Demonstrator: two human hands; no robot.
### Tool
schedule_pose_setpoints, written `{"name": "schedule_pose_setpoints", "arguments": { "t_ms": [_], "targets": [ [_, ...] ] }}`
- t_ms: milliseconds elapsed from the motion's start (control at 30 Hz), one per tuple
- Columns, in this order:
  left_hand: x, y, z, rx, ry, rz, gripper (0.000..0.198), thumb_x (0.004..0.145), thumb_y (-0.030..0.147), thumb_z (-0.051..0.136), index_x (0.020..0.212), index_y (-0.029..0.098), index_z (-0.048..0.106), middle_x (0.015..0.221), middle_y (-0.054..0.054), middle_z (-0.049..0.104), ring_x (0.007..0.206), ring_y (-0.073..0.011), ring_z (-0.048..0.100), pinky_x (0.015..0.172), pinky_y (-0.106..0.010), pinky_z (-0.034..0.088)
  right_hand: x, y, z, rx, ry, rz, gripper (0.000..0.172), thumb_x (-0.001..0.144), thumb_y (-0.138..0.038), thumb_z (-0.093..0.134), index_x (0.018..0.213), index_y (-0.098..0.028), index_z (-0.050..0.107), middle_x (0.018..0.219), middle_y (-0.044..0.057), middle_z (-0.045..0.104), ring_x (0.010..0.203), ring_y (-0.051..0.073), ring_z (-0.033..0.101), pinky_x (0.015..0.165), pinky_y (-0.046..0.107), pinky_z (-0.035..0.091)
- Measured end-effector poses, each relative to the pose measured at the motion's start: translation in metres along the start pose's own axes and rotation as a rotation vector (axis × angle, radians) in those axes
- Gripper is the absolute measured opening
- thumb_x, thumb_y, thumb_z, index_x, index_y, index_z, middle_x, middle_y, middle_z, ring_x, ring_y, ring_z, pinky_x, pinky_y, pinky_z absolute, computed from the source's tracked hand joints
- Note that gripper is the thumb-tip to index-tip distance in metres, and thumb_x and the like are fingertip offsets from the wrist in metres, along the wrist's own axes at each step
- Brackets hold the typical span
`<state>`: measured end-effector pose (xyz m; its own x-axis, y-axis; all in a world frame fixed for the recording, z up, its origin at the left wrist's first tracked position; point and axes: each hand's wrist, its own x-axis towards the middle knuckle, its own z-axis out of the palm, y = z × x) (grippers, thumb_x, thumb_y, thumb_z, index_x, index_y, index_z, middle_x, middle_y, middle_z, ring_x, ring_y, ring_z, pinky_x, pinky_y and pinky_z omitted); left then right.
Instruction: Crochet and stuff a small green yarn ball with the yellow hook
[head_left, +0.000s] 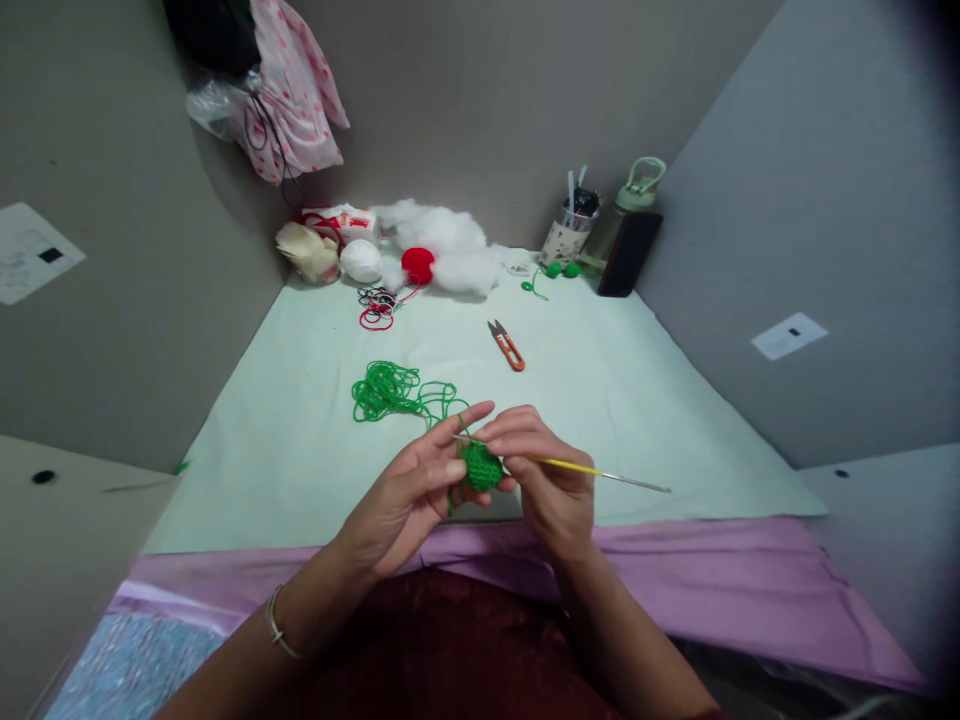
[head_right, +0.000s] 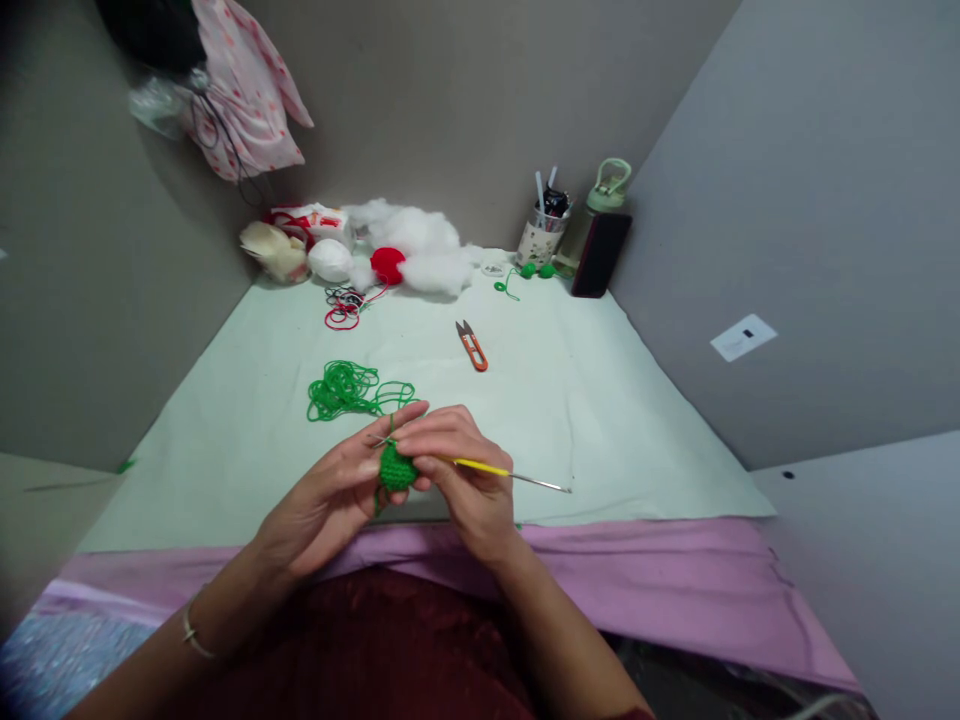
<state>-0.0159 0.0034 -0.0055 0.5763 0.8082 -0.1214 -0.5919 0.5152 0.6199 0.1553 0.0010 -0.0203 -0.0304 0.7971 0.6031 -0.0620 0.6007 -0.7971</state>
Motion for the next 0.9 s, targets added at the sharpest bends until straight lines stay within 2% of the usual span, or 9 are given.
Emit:
{"name": "schedule_pose_setpoints", "arguments": {
  "t_ms": [100,233,367,533,633,700,767,833,900],
  "targets": [
    [0.000,-0.002,-0.002,0.177,0.106,0.079,0.052,0.087,0.025,0.082,0.139,0.025,0.073,0.109,-0.005,0.071,0.091,-0.0147,0.064,0.079,-0.023,0.054,-0.001,0.002,0.000,-0.017,0.011,-0.005,0.023,0.101,-0.022,0.068,0.112,-0.036,0.083,0.107,0.003,0.083,0.104,0.022,0.072,0.090,0.042,0.057],
    [-0.001,-0.005,-0.002,0.338,0.186,0.197,0.053,0.087,0.030,0.084,0.139,0.027,0.072,0.109,-0.004,0.067,0.089,-0.0145,0.060,0.075,-0.023,0.052,-0.003,0.001,0.002,-0.135,0.053,-0.065,0.023,0.102,-0.021,0.067,0.113,-0.035,0.082,0.107,0.003,0.085,0.099,0.022,0.074,0.089,0.043,0.055],
    [-0.001,-0.006,-0.001,0.320,0.164,0.222,0.061,0.082,0.027,0.090,0.139,0.030,0.070,0.111,-0.002,0.067,0.094,-0.0137,0.064,0.083,-0.023,0.054,-0.003,-0.004,0.006,-0.259,0.057,-0.120,0.024,0.102,-0.020,0.067,0.115,-0.034,0.081,0.109,0.003,0.085,0.097,0.022,0.077,0.086,0.041,0.055],
    [0.001,-0.005,0.000,0.286,0.198,0.200,0.073,0.075,0.024,0.096,0.142,0.028,0.067,0.106,-0.001,0.070,0.098,-0.0132,0.066,0.091,-0.023,0.055,-0.006,-0.004,0.011,-0.194,0.050,-0.108,0.027,0.101,-0.018,0.068,0.117,-0.035,0.082,0.112,0.004,0.085,0.101,0.022,0.078,0.086,0.040,0.058],
    [0.000,-0.002,0.002,0.253,0.185,0.187,0.067,0.077,0.023,0.094,0.140,0.026,0.070,0.104,-0.002,0.070,0.092,-0.0124,0.067,0.085,-0.022,0.056,-0.008,0.001,0.014,-0.032,0.081,-0.007,0.022,0.101,-0.022,0.069,0.112,-0.035,0.083,0.109,0.004,0.085,0.100,0.022,0.077,0.081,0.038,0.060],
    [-0.001,0.001,0.004,0.212,0.169,0.151,0.064,0.079,0.024,0.092,0.139,0.023,0.070,0.101,-0.003,0.071,0.087,-0.0124,0.068,0.081,-0.023,0.057,-0.007,0.004,0.016,0.156,0.119,0.128,0.014,0.099,-0.031,0.072,0.105,-0.034,0.084,0.103,0.004,0.085,0.088,0.021,0.075,0.063,0.031,0.059],
    [-0.002,0.003,0.005,0.156,0.142,0.099,0.064,0.079,0.025,0.092,0.139,0.019,0.070,0.100,-0.005,0.073,0.082,-0.0129,0.069,0.079,-0.026,0.058,-0.004,0.005,0.017,0.343,0.148,0.272,0.012,0.095,-0.040,0.076,0.097,-0.031,0.084,0.095,0.004,0.083,0.068,0.017,0.067,0.047,0.025,0.052],
    [-0.002,0.004,0.006,0.105,0.115,0.052,0.065,0.078,0.025,0.091,0.139,0.016,0.070,0.102,-0.006,0.075,0.078,-0.0136,0.070,0.078,-0.028,0.059,-0.002,0.006,0.018,0.472,0.151,0.369,0.014,0.091,-0.043,0.080,0.092,-0.029,0.083,0.087,0.002,0.081,0.056,0.014,0.058,0.042,0.024,0.050],
    [-0.001,0.005,0.005,0.086,0.107,0.028,0.065,0.078,0.024,0.091,0.139,0.015,0.070,0.103,-0.007,0.075,0.077,-0.0140,0.071,0.077,-0.028,0.059,0.000,0.007,0.018,0.535,0.147,0.415,0.015,0.089,-0.044,0.082,0.090,-0.029,0.082,0.083,0.001,0.079,0.055,0.013,0.055,0.042,0.023,0.049]
  ]
}}
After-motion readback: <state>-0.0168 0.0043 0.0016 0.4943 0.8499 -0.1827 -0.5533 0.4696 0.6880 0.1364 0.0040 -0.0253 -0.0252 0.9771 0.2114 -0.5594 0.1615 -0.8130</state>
